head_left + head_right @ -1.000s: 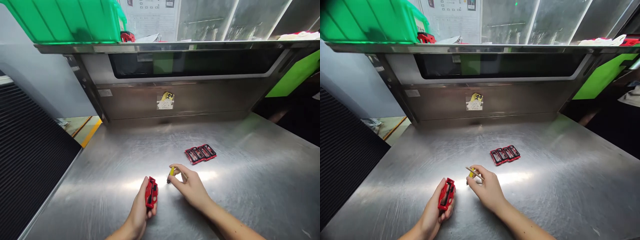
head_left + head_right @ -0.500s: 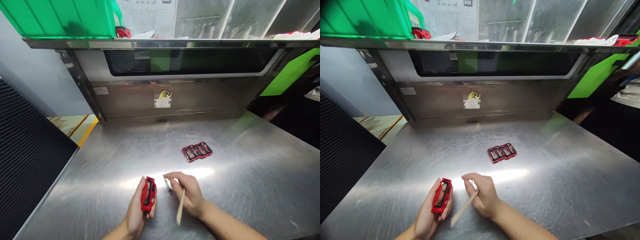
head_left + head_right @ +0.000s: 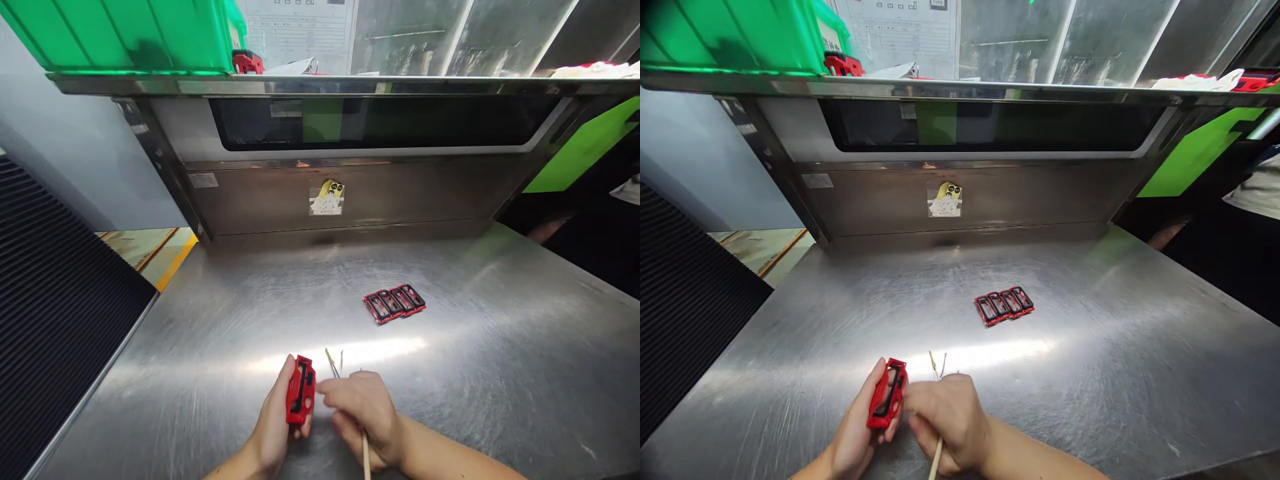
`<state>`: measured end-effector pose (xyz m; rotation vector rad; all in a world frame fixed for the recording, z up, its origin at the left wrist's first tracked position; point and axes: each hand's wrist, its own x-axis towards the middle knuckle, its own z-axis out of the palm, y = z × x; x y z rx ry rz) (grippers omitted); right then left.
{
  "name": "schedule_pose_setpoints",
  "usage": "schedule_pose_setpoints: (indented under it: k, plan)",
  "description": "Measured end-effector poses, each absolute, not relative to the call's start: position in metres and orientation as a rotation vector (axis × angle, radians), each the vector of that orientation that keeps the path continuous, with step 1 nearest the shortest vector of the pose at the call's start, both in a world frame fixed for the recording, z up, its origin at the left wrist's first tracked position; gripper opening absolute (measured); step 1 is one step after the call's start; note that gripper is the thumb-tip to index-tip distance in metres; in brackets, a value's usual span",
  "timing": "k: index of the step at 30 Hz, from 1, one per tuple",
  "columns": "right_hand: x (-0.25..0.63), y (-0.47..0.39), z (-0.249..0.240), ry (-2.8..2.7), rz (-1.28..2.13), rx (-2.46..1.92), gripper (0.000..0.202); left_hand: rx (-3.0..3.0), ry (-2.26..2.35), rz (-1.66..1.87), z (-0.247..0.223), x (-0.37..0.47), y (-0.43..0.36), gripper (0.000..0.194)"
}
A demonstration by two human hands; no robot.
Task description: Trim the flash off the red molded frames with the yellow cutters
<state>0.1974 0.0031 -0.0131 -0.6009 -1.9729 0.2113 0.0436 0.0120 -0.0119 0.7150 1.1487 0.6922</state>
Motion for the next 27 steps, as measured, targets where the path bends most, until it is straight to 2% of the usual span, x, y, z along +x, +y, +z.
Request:
schedule_pose_setpoints:
  k: [13,18,24,27]
  plan:
    - [0.197,0.003,-0.014,-1.972,0.256,-0.502,0.029,0.640,1.078,0.680,-0.011,0.045,0.015,0.068]
    - [0.195,0.004,-0.018,-2.101,0.340,-0.485,0.038,0.683,1.123,0.642,-0.017,0.044,0.011,0.071]
    - [0.200,0.002,-0.019,-1.923,0.291,-0.708,0.036,0.764,1.058,0.648,-0.013,0.045,0.007,0.074]
    - [0.202,0.001,-0.019,-1.795,0.478,-0.889,0.036,0.793,0.943,0.656,-0.010,0.045,0.004,0.073]
